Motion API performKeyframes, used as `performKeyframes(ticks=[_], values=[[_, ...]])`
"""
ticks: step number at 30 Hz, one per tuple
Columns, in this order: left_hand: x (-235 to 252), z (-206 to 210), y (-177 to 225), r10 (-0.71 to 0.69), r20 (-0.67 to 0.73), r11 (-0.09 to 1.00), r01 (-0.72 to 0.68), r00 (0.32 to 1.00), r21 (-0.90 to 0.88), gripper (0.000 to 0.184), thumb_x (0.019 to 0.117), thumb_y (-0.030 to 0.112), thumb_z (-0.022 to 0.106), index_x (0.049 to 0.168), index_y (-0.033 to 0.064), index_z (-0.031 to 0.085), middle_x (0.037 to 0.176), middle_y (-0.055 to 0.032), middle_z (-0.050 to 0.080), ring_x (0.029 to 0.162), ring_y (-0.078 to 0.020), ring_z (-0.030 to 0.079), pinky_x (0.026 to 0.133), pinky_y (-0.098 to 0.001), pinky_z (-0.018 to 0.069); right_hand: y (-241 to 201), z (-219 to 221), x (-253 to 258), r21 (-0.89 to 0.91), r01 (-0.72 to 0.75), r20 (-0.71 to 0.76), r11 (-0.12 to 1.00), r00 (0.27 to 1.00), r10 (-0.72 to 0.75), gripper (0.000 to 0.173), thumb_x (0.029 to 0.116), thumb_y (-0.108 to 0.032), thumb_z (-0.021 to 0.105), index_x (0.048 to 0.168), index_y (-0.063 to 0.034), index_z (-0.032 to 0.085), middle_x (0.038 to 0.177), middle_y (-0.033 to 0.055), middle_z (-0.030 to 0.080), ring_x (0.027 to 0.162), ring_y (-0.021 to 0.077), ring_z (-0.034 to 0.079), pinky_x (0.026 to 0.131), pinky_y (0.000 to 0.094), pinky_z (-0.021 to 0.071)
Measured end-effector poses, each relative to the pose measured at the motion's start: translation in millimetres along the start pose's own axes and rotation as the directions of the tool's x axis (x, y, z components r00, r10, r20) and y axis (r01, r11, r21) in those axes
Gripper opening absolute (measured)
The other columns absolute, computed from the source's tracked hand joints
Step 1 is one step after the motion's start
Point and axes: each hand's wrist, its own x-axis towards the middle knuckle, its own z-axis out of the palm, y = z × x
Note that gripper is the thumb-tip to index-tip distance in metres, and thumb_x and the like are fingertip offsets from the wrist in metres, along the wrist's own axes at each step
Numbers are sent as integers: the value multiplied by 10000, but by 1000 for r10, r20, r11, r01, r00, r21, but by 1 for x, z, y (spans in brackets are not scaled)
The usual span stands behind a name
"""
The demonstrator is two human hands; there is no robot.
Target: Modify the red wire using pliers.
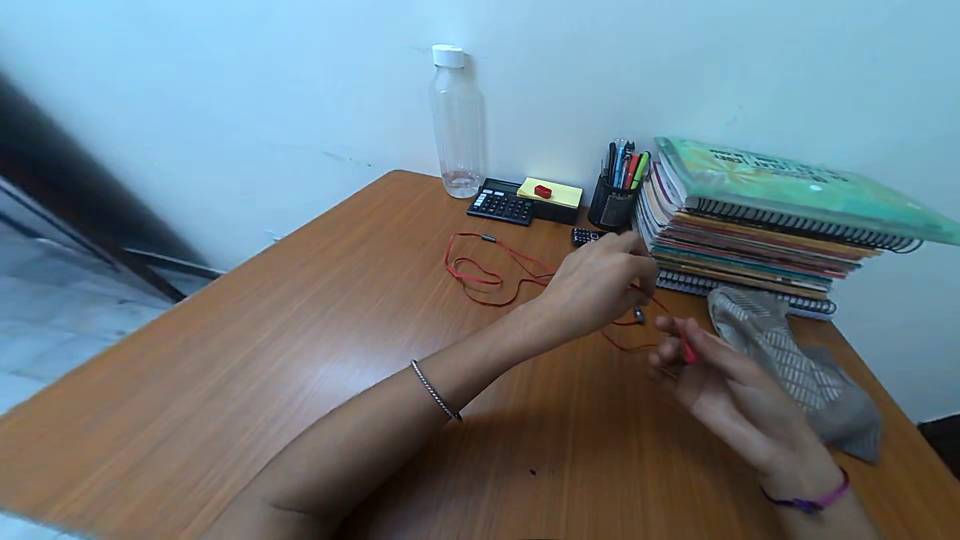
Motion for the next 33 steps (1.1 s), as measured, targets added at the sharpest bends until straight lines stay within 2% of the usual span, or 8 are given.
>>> performKeyframes(ticks=[2,7,12,15,21,27,30,33], values=[[0,2,0,-53,88,995,60,995,-85,94,936,87,716,988,16,748,1005,-128,712,1004,-291,659,850,-476,516,-1,-1,-1,5,80,36,997,996,-80,232,1031,-241,571,1111,-122,753,877,39,751,821,96,728,803,247,603],[4,9,-2,-178,443,898,329,879,-292,271,1000,134,659,1203,-44,638,977,-161,681,857,-222,636,811,-397,518,-7,-4,-1,31,269,39,963,962,-270,337,1035,-261,557,1338,-157,661,1030,41,756,961,118,732,910,282,590],[3,13,-1,-169,596,946,299,785,-125,266,1040,155,600,1234,-22,643,1042,-180,665,861,-263,627,825,-457,514,-12,-6,2,5,353,-168,936,923,-348,336,1073,-154,397,1357,-162,577,1095,28,744,1018,129,724,938,292,582],[1,9,12,-188,647,973,228,739,22,272,1075,147,521,1252,1,668,1116,-195,691,1000,-327,666,902,-530,504,-11,-8,6,-84,359,-271,930,890,-368,395,1070,-55,342,1435,-146,463,1185,39,723,1032,136,726,912,268,588],[-2,0,25,-247,521,969,205,817,138,343,1105,224,455,1236,17,696,1250,-177,654,1187,-337,612,966,-507,490,-7,-9,10,-232,295,-366,927,856,-364,491,1055,14,368,1529,-106,323,1242,76,707,1048,135,724,883,240,581],[-9,7,32,-157,360,954,46,920,297,199,1025,153,608,1029,13,749,1053,-159,677,1008,-312,648,828,-438,522,-3,-10,14,-167,290,-448,942,829,-334,380,1069,7,358,1432,-86,415,1246,74,709,1027,143,730,862,239,585],[-14,9,36,-72,320,926,-55,945,373,155,983,135,665,980,6,749,980,-144,671,929,-291,662,756,-413,528,-1,-7,14,-392,198,-426,898,826,-368,545,1039,45,412,1555,-81,288,1311,77,681,1087,131,710,914,239,561],[-15,-2,36,37,275,937,-130,961,325,109,966,105,679,979,21,747,928,-133,649,863,-277,658,713,-397,524,-1,-5,10,-685,73,-286,725,888,-359,696,994,29,528,1609,-82,223,1273,47,705,1068,72,695,890,229,538]])
